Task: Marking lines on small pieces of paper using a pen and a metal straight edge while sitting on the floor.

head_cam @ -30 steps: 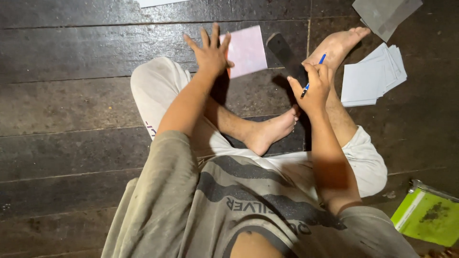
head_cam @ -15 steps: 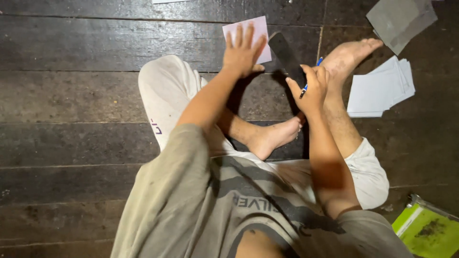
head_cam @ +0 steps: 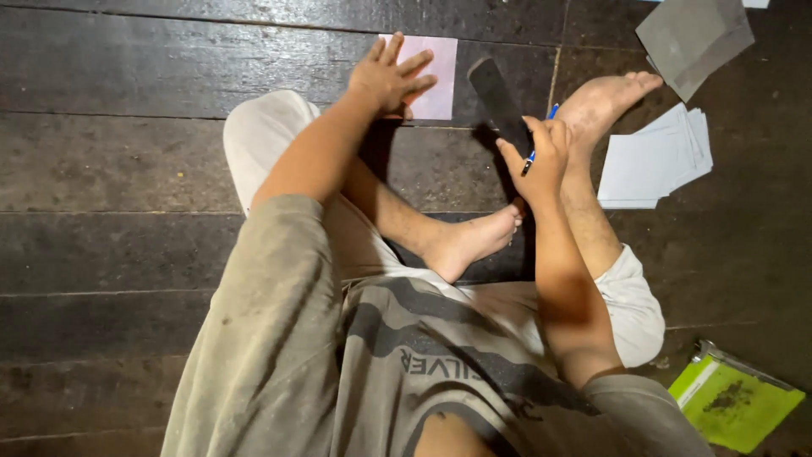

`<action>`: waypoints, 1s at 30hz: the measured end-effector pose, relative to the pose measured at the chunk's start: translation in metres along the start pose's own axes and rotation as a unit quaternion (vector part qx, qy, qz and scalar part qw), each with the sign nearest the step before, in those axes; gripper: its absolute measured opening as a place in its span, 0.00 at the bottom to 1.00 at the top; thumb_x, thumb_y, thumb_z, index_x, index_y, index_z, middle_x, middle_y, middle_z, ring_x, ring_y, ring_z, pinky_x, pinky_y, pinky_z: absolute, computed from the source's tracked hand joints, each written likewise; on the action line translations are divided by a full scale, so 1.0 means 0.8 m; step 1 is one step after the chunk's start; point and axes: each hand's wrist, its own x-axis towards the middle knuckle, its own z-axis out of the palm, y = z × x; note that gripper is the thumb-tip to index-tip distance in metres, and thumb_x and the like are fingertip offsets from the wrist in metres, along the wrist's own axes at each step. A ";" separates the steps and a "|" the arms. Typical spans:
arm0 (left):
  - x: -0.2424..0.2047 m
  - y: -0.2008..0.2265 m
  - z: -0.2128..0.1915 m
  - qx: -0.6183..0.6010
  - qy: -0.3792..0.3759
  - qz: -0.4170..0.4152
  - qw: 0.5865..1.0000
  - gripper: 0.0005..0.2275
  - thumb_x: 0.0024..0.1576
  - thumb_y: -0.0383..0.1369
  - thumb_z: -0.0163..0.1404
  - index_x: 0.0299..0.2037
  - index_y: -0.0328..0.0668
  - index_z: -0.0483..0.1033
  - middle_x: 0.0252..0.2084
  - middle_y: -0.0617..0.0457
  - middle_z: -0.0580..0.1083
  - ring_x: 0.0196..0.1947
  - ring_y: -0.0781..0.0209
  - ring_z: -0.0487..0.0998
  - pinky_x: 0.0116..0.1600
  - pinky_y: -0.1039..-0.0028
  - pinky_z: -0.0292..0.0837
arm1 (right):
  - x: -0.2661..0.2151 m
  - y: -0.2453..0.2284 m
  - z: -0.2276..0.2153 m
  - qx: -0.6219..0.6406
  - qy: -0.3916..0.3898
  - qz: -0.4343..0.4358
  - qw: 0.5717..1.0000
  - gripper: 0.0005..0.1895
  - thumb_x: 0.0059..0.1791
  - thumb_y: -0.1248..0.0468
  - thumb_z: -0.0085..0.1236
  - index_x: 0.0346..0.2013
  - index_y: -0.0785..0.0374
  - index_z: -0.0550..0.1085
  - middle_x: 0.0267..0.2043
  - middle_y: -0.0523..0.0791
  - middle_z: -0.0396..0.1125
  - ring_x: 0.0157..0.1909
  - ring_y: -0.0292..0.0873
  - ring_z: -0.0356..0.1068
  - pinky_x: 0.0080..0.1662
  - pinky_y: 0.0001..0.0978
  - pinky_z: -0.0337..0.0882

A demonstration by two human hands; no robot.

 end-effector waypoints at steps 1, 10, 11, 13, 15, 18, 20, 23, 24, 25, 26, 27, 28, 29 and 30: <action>-0.001 -0.011 0.004 0.002 0.016 0.022 1.000 0.40 0.50 0.59 0.50 0.75 0.76 0.50 0.81 0.69 0.38 0.79 0.41 0.34 0.77 0.46 0.32 | -0.002 0.000 -0.001 -0.002 -0.001 -0.001 1.000 0.22 0.45 0.65 0.71 0.51 0.70 0.75 0.44 0.53 0.63 0.47 0.56 0.62 0.52 0.45 0.65; 0.006 -0.001 0.007 -0.004 0.022 -0.055 0.998 0.44 0.48 0.61 0.52 0.76 0.72 0.47 0.81 0.64 0.41 0.80 0.52 0.38 0.72 0.28 0.24 | 0.003 0.004 0.002 -0.007 -0.001 -0.002 1.000 0.21 0.46 0.64 0.70 0.50 0.70 0.75 0.43 0.53 0.63 0.45 0.56 0.62 0.51 0.45 0.65; 0.003 0.008 0.005 -0.007 0.020 -0.056 0.998 0.44 0.48 0.61 0.52 0.76 0.72 0.47 0.81 0.64 0.41 0.80 0.52 0.38 0.72 0.28 0.24 | 0.003 0.003 0.002 -0.006 -0.005 -0.002 1.000 0.21 0.46 0.64 0.70 0.50 0.70 0.75 0.43 0.53 0.63 0.45 0.56 0.62 0.51 0.45 0.65; 0.002 0.009 -0.009 0.006 0.024 -0.093 0.995 0.46 0.45 0.61 0.54 0.76 0.73 0.47 0.81 0.66 0.41 0.79 0.56 0.40 0.68 0.21 0.21 | 0.019 0.004 0.011 -0.003 -0.006 -0.015 1.000 0.21 0.46 0.65 0.70 0.50 0.71 0.75 0.42 0.53 0.62 0.45 0.55 0.62 0.51 0.44 0.64; -0.023 0.020 -0.016 -0.021 0.061 -0.141 0.988 0.46 0.47 0.60 0.56 0.77 0.71 0.48 0.80 0.57 0.39 0.78 0.45 0.39 0.65 0.16 0.26 | 0.032 0.000 0.018 -0.001 -0.009 -0.018 1.000 0.21 0.47 0.64 0.69 0.51 0.71 0.75 0.42 0.53 0.62 0.45 0.55 0.61 0.50 0.44 0.64; -0.040 0.042 -0.022 -0.087 0.071 -0.269 0.957 0.49 0.51 0.63 0.59 0.79 0.68 0.42 0.80 0.49 0.33 0.79 0.36 0.38 0.62 0.11 0.33 | 0.050 0.002 0.029 -0.004 -0.016 -0.028 0.999 0.21 0.49 0.63 0.68 0.52 0.71 0.75 0.43 0.54 0.62 0.44 0.56 0.61 0.49 0.45 0.65; -0.045 0.055 -0.016 -0.126 0.040 -0.349 0.928 0.53 0.53 0.67 0.59 0.80 0.68 0.34 0.80 0.48 0.28 0.81 0.39 0.37 0.62 0.11 0.36 | 0.059 0.006 0.044 -0.007 -0.022 -0.035 0.999 0.20 0.49 0.63 0.67 0.52 0.71 0.75 0.43 0.54 0.62 0.43 0.57 0.61 0.48 0.46 0.66; -0.043 0.071 -0.006 -0.088 0.116 -0.390 0.909 0.52 0.54 0.69 0.61 0.80 0.65 0.39 0.80 0.45 0.34 0.80 0.36 0.49 0.59 0.10 0.41 | 0.075 0.016 0.069 -0.038 -0.034 -0.052 0.997 0.21 0.49 0.61 0.67 0.53 0.69 0.75 0.44 0.54 0.62 0.44 0.57 0.61 0.48 0.46 0.66; -0.043 0.074 -0.005 -0.120 0.115 -0.416 0.894 0.52 0.55 0.68 0.62 0.79 0.62 0.38 0.80 0.46 0.36 0.79 0.38 0.46 0.60 0.12 0.42 | 0.079 0.016 0.078 -0.062 -0.077 -0.043 0.994 0.21 0.49 0.60 0.67 0.53 0.65 0.76 0.45 0.51 0.62 0.45 0.56 0.60 0.47 0.45 0.67; -0.042 0.077 -0.005 -0.153 0.115 -0.441 0.877 0.53 0.55 0.67 0.62 0.78 0.59 0.36 0.81 0.47 0.39 0.79 0.41 0.44 0.60 0.13 0.43 | 0.084 0.016 0.088 -0.086 -0.121 -0.033 0.988 0.21 0.48 0.60 0.67 0.54 0.62 0.76 0.47 0.49 0.61 0.46 0.55 0.60 0.46 0.44 0.68; -0.043 0.079 -0.006 -0.151 0.114 -0.441 0.877 0.53 0.55 0.67 0.62 0.78 0.59 0.36 0.81 0.47 0.39 0.79 0.41 0.44 0.60 0.13 0.43 | 0.088 0.020 0.103 -0.084 -0.121 -0.032 0.989 0.21 0.48 0.60 0.67 0.54 0.62 0.76 0.47 0.49 0.61 0.46 0.55 0.60 0.46 0.44 0.68; -0.043 0.080 -0.006 -0.150 0.117 -0.447 0.874 0.54 0.54 0.67 0.63 0.78 0.59 0.35 0.81 0.48 0.40 0.78 0.41 0.46 0.61 0.14 0.44 | 0.093 0.024 0.118 -0.092 -0.111 -0.081 0.986 0.21 0.47 0.58 0.69 0.52 0.59 0.78 0.45 0.47 0.62 0.45 0.53 0.59 0.46 0.42 0.66; -0.043 0.081 -0.007 -0.149 0.120 -0.452 0.871 0.54 0.53 0.66 0.63 0.78 0.60 0.35 0.81 0.49 0.42 0.78 0.42 0.48 0.61 0.15 0.44 | 0.099 0.028 0.133 -0.100 -0.101 -0.129 0.981 0.21 0.45 0.57 0.71 0.51 0.57 0.80 0.44 0.45 0.62 0.43 0.52 0.58 0.45 0.41 0.65; -0.043 0.081 -0.006 -0.147 0.119 -0.452 0.872 0.54 0.53 0.66 0.63 0.78 0.60 0.35 0.81 0.49 0.42 0.78 0.42 0.48 0.61 0.15 0.44 | 0.105 0.029 0.139 -0.098 -0.101 -0.128 0.982 0.21 0.45 0.57 0.71 0.51 0.57 0.80 0.44 0.45 0.62 0.43 0.52 0.58 0.45 0.41 0.65; -0.043 0.081 -0.005 -0.145 0.125 -0.451 0.872 0.55 0.53 0.67 0.64 0.78 0.61 0.34 0.81 0.50 0.42 0.77 0.41 0.49 0.61 0.14 0.45 | 0.112 0.030 0.145 -0.144 -0.104 -0.145 0.973 0.23 0.44 0.59 0.69 0.54 0.55 0.79 0.44 0.46 0.62 0.44 0.52 0.57 0.47 0.42 0.63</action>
